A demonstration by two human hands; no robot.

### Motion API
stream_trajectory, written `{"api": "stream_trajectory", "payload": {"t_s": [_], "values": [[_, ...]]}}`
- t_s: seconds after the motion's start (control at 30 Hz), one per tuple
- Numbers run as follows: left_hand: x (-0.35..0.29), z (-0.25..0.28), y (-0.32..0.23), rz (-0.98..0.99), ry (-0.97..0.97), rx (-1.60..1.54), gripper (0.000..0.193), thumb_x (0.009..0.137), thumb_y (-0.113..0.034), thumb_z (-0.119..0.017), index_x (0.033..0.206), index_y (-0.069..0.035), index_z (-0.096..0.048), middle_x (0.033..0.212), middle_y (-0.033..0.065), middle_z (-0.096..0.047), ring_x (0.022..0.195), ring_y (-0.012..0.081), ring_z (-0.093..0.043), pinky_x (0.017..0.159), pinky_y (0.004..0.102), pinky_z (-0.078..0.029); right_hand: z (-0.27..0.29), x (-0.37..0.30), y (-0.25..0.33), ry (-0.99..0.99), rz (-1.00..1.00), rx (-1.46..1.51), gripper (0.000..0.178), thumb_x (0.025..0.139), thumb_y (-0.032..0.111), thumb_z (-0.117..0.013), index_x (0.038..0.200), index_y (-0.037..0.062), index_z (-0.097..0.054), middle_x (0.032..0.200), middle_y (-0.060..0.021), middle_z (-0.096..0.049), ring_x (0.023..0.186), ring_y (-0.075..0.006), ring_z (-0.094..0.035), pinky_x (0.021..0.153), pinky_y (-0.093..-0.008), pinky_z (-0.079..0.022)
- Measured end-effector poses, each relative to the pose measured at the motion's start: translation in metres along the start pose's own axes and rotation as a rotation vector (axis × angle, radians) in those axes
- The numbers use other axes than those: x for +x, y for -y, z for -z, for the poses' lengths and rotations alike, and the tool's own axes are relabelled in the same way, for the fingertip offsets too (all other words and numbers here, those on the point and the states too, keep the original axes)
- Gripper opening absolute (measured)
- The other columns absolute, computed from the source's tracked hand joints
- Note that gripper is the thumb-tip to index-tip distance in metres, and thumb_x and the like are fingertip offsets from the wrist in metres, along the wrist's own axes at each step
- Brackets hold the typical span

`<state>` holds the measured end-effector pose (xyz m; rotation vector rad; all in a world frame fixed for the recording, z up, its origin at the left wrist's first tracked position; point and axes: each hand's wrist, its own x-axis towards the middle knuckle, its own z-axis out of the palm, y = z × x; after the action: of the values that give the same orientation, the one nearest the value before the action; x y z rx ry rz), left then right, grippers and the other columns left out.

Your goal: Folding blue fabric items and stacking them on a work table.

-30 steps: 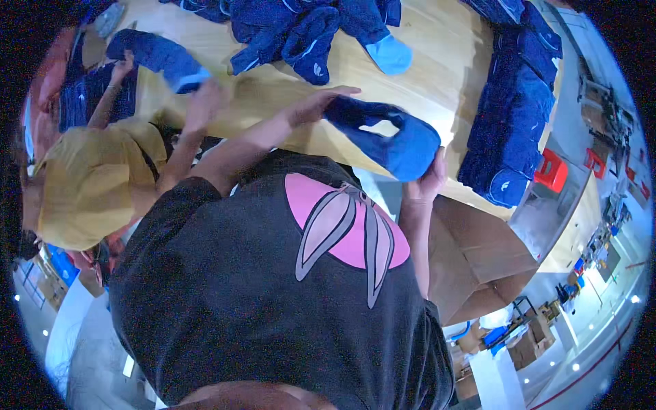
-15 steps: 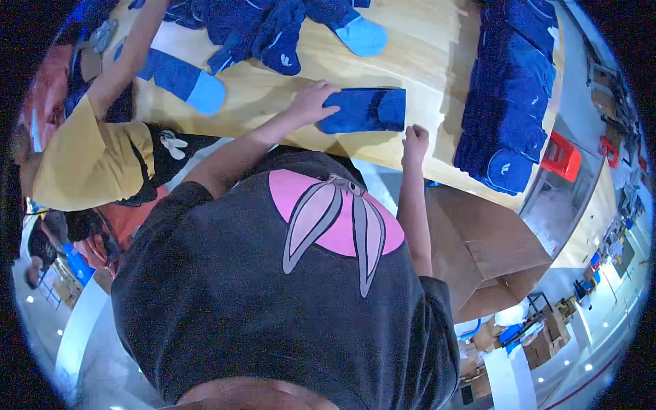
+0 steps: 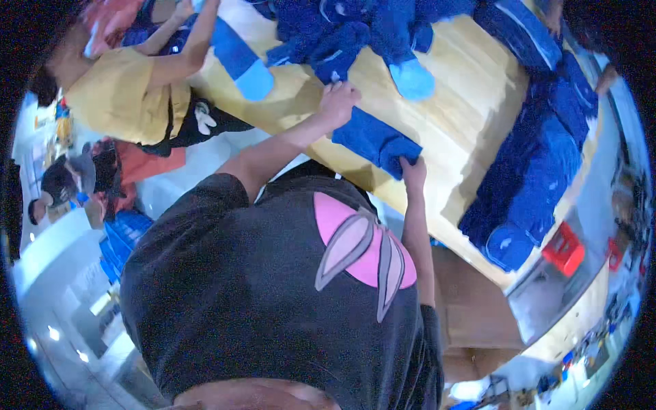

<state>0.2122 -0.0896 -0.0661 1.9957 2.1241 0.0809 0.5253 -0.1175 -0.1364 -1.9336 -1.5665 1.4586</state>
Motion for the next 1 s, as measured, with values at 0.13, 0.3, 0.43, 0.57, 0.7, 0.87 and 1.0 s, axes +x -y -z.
{"api": "stream_trajectory", "payload": {"t_s": [0.13, 0.3, 0.43, 0.57, 0.7, 0.87, 1.0], "values": [[0.017, 0.016, 0.042, 0.236, -0.640, -0.019, 0.036, 0.074, -0.030, -0.066, 0.105, -0.012, -0.068, 0.134, 0.0049, -0.050, 0.114, 0.0297, -0.048, 0.093, 0.0517, -0.033, -0.002, -0.013, 0.004, 0.019, -0.025, 0.021, 0.040, 0.083, 0.024, -0.070, 0.107, -0.0071, -0.062, 0.097, -0.0193, -0.069, 0.086, -0.0289, -0.066, 0.081, -0.0351, -0.052], [0.041, 0.023, 0.086, 0.134, 0.058, 0.185, 0.032, 0.073, -0.038, -0.069, 0.093, -0.012, -0.071, 0.105, 0.0080, -0.066, 0.114, 0.0299, -0.053, 0.091, 0.0472, -0.040, -0.009, 0.010, 0.027, -0.019, 0.099, 0.000, 0.041, 0.084, 0.021, -0.069, 0.110, -0.0083, -0.060, 0.102, -0.0205, -0.066, 0.091, -0.0283, -0.063, 0.084, -0.0342, -0.051], [0.053, 0.089, 0.073, -0.073, -0.012, -0.536, 0.031, 0.079, -0.035, -0.071, 0.094, -0.008, -0.071, 0.083, 0.0071, -0.069, 0.083, 0.0211, -0.062, 0.078, 0.0314, -0.047, 0.024, 0.002, 0.008, -0.241, 0.196, -0.022, 0.043, 0.084, 0.018, -0.068, 0.115, -0.0091, -0.058, 0.108, -0.0218, -0.063, 0.096, -0.0289, -0.061, 0.087, -0.0341, -0.050], [0.032, 0.191, 0.057, 0.037, -0.027, -1.609, 0.025, 0.089, -0.017, -0.065, 0.109, -0.001, -0.068, 0.099, 0.0047, -0.072, 0.089, 0.0134, -0.065, 0.081, 0.0224, -0.048, 0.043, -0.026, 0.112, -0.138, 0.186, 0.055, 0.052, 0.083, 0.019, -0.071, 0.127, -0.0027, -0.053, 0.128, -0.0191, -0.053, 0.113, -0.0279, -0.054, 0.096, -0.0364, -0.045], [0.017, 0.212, 0.045, -0.066, 0.158, -2.118, 0.031, 0.093, -0.008, -0.057, 0.123, 0.001, -0.060, 0.115, 0.0084, -0.067, 0.100, 0.0155, -0.063, 0.090, 0.0261, -0.047, 0.036, -0.041, 0.193, 0.096, 0.431, 0.260, 0.065, 0.084, 0.022, -0.071, 0.139, 0.0025, -0.043, 0.140, -0.0183, -0.045, 0.130, -0.0312, -0.042, 0.107, -0.0474, -0.035], [-0.006, 0.201, 0.016, -0.120, 0.331, -2.258, 0.040, 0.089, -0.003, -0.057, 0.128, 0.000, -0.054, 0.119, 0.0102, -0.064, 0.104, 0.0176, -0.060, 0.095, 0.0302, -0.045, 0.009, -0.043, 0.239, 0.352, 0.475, 0.457, 0.061, 0.079, 0.012, -0.073, 0.134, -0.0007, -0.049, 0.126, -0.0162, -0.058, 0.112, -0.0251, -0.054, 0.101, -0.0394, -0.041], [0.000, 0.158, 0.020, -0.276, 0.348, -2.114, 0.059, 0.083, 0.002, -0.059, 0.141, 0.002, -0.044, 0.135, 0.0127, -0.056, 0.118, 0.0189, -0.055, 0.102, 0.0300, -0.040, -0.008, -0.048, 0.246, 0.343, 0.288, 0.341, 0.048, 0.079, 0.000, -0.067, 0.126, -0.0048, -0.055, 0.111, -0.0134, -0.066, 0.093, -0.0185, -0.060, 0.090, -0.0294, -0.047]]}}
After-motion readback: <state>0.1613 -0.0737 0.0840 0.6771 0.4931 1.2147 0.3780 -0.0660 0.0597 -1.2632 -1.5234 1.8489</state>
